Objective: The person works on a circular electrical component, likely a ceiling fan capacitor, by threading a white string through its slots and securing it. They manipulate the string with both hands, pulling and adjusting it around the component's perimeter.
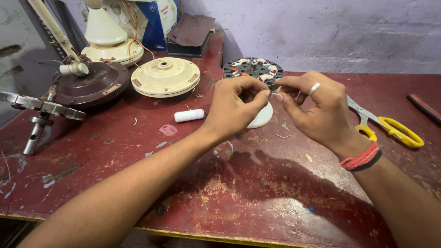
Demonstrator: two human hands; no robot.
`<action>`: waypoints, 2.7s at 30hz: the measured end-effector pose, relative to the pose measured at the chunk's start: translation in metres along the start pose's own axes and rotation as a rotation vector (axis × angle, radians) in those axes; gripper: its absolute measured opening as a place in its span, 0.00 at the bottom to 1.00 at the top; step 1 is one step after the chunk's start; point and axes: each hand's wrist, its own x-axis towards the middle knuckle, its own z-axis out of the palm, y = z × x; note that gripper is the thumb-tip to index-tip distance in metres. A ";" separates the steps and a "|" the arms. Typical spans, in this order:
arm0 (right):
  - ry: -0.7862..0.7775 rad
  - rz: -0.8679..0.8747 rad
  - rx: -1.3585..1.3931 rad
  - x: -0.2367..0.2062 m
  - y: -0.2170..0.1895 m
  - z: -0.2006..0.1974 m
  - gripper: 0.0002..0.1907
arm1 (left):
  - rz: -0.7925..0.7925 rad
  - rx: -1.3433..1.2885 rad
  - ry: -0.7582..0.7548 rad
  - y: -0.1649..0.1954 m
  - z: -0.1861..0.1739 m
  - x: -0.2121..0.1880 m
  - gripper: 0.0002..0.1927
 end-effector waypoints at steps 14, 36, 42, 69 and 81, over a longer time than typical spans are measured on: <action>0.022 -0.309 -0.250 0.008 -0.011 -0.007 0.06 | -0.088 -0.119 -0.040 -0.004 0.004 0.001 0.07; 0.009 0.004 -0.001 -0.002 -0.001 0.002 0.11 | 0.178 0.165 -0.059 0.005 -0.009 0.004 0.07; 0.019 0.020 0.008 0.002 -0.006 0.001 0.08 | 0.137 0.174 -0.039 0.007 -0.007 0.004 0.08; 0.001 -0.040 -0.031 0.002 -0.003 -0.003 0.04 | -0.027 0.037 -0.053 0.008 0.005 -0.003 0.09; 0.027 -0.102 -0.026 0.002 -0.004 0.000 0.07 | -0.002 0.064 -0.055 0.006 0.003 0.000 0.09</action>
